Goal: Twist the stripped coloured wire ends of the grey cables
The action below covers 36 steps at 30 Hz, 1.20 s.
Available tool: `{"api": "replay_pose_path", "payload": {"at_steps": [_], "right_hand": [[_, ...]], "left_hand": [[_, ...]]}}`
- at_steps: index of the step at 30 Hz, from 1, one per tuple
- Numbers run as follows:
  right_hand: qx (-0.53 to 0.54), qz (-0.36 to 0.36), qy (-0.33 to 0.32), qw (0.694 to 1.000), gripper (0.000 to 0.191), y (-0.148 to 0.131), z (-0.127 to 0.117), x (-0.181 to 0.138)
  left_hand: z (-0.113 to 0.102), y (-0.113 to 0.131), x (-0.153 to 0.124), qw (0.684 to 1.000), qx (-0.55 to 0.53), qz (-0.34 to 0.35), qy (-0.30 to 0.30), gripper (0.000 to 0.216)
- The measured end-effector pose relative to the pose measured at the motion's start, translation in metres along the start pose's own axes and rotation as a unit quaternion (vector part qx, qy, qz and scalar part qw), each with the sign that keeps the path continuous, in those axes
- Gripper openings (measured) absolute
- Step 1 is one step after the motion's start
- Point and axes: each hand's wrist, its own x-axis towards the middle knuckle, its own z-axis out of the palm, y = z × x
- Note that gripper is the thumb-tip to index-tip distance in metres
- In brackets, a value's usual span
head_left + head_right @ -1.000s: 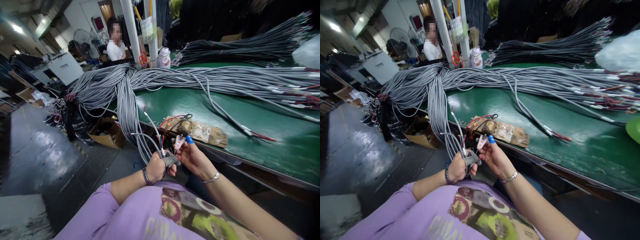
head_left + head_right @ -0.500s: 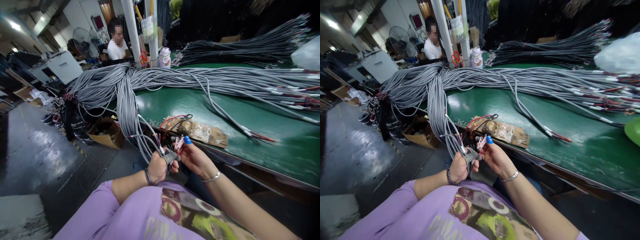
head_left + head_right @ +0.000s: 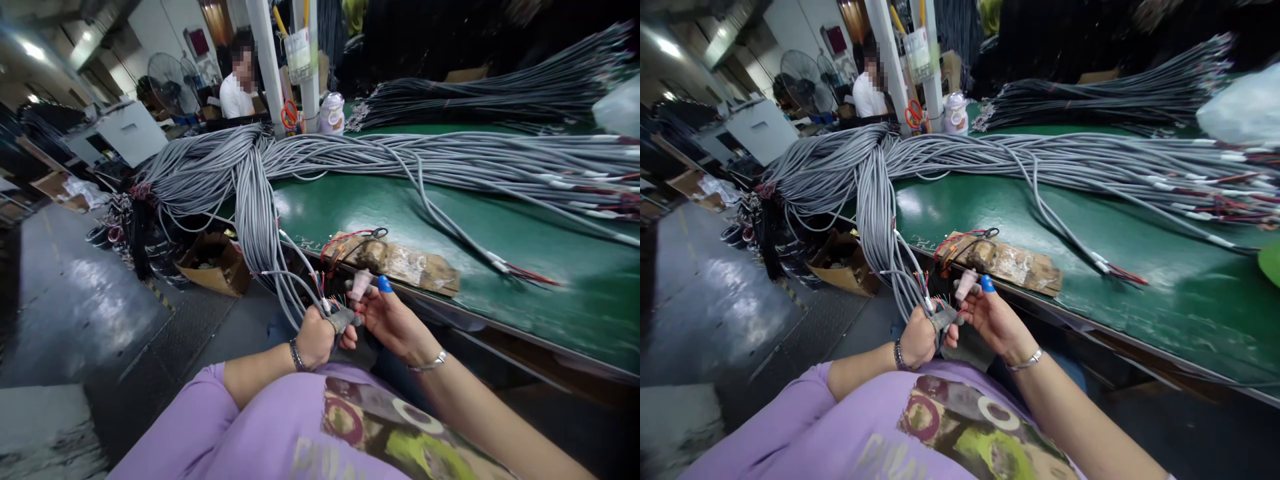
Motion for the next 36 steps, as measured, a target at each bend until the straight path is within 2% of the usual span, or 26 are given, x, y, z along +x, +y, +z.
{"api": "replay_pose_path", "payload": {"at_steps": [6, 11, 15, 17, 21, 24, 26, 28, 33, 36], "right_hand": [[-0.021, 0.009, -0.01, 1.0, 0.042, -0.01, -0.001, -0.001], [-0.055, -0.005, -0.001, 0.998, 0.033, -0.013, 0.003, 0.003], [-0.062, 0.002, 0.0, 0.998, 0.041, -0.01, 0.0, -0.001], [-0.097, 0.009, -0.011, 0.995, 0.045, -0.009, 0.0, -0.007], [-0.208, -0.038, -0.016, 0.977, 0.03, -0.005, 0.01, -0.022], [-0.245, -0.077, -0.025, 0.966, 0.027, -0.003, 0.021, -0.03], [-0.263, -0.078, -0.044, 0.961, 0.028, -0.003, 0.024, -0.031], [-0.284, -0.074, -0.053, 0.954, 0.028, -0.003, 0.023, -0.03], [-0.301, -0.104, 0.013, 0.948, 0.029, 0.0, 0.014, -0.023], [-0.284, -0.104, 0.026, 0.953, 0.031, 0.003, 0.013, -0.023]], "left_hand": [[-0.005, -0.001, -0.006, 1.0, 0.002, 0.014, -0.022, 0.045], [-0.004, 0.005, -0.005, 1.0, -0.023, 0.011, -0.012, 0.044], [-0.005, 0.005, -0.001, 1.0, -0.019, 0.011, -0.002, 0.045], [-0.007, 0.001, 0.001, 1.0, -0.013, 0.015, 0.003, 0.045], [-0.01, -0.007, 0.003, 0.999, 0.008, 0.031, -0.001, 0.043], [-0.012, -0.005, 0.003, 0.996, 0.071, 0.024, -0.046, 0.042], [-0.012, -0.001, 0.002, 0.988, 0.119, -0.005, -0.096, 0.043], [-0.012, 0.002, 0.001, 0.982, 0.142, -0.029, -0.119, 0.044], [-0.015, -0.002, 0.001, 0.99, 0.112, -0.012, -0.086, 0.045], [-0.015, -0.006, 0.002, 0.994, 0.09, 0.002, -0.065, 0.046]]}}
